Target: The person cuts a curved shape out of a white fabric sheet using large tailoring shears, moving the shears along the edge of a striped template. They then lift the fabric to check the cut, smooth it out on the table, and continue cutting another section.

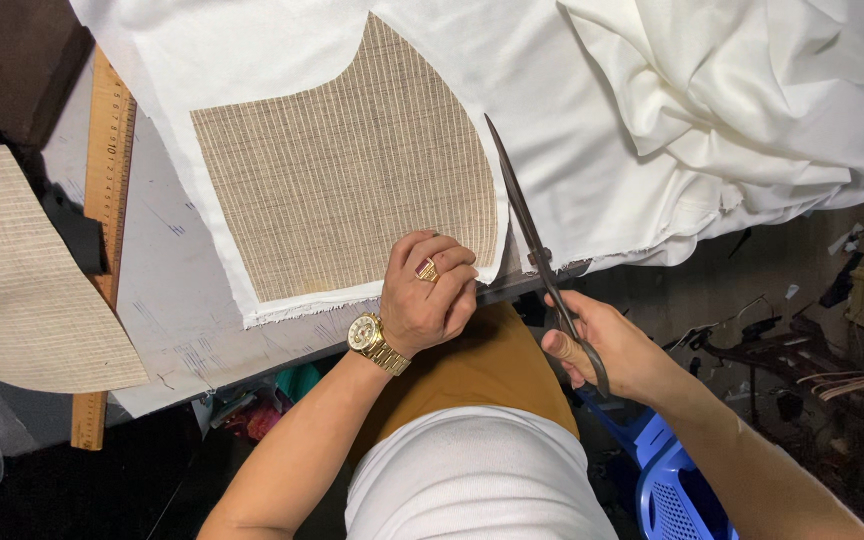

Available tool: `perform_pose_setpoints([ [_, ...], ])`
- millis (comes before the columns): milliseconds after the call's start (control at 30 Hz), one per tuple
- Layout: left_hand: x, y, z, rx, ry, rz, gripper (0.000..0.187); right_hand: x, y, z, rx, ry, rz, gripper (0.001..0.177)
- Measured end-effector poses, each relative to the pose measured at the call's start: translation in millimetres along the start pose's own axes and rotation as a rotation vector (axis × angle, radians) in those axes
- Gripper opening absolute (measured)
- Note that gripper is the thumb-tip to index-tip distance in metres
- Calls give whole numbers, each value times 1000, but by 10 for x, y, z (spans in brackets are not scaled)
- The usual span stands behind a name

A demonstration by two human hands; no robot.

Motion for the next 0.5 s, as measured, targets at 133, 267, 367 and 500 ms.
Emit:
perform_pose_setpoints([
  [133, -2, -2, 11, 5, 4, 8, 7, -5, 60, -7, 7, -5, -25, 75],
  [267, -2, 0, 6, 1, 3, 12, 6, -72, 76, -25, 40, -14, -53, 59],
  [367, 10, 15, -18, 5, -11, 16, 7, -151, 139, -57, 53, 38, -22, 61],
  [500, -4, 47, -36, -12, -38, -9, 9, -243, 308, -51, 55, 86, -67, 62],
])
Point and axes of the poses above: each hand's wrist, its own z-axis towards the middle knuckle, its own x-axis out of the palm, y = z × x, the point moved 8 cm from there along z, towards the middle knuckle, and after that the axes turned 9 degrees about -y, right-handed, at the moved point
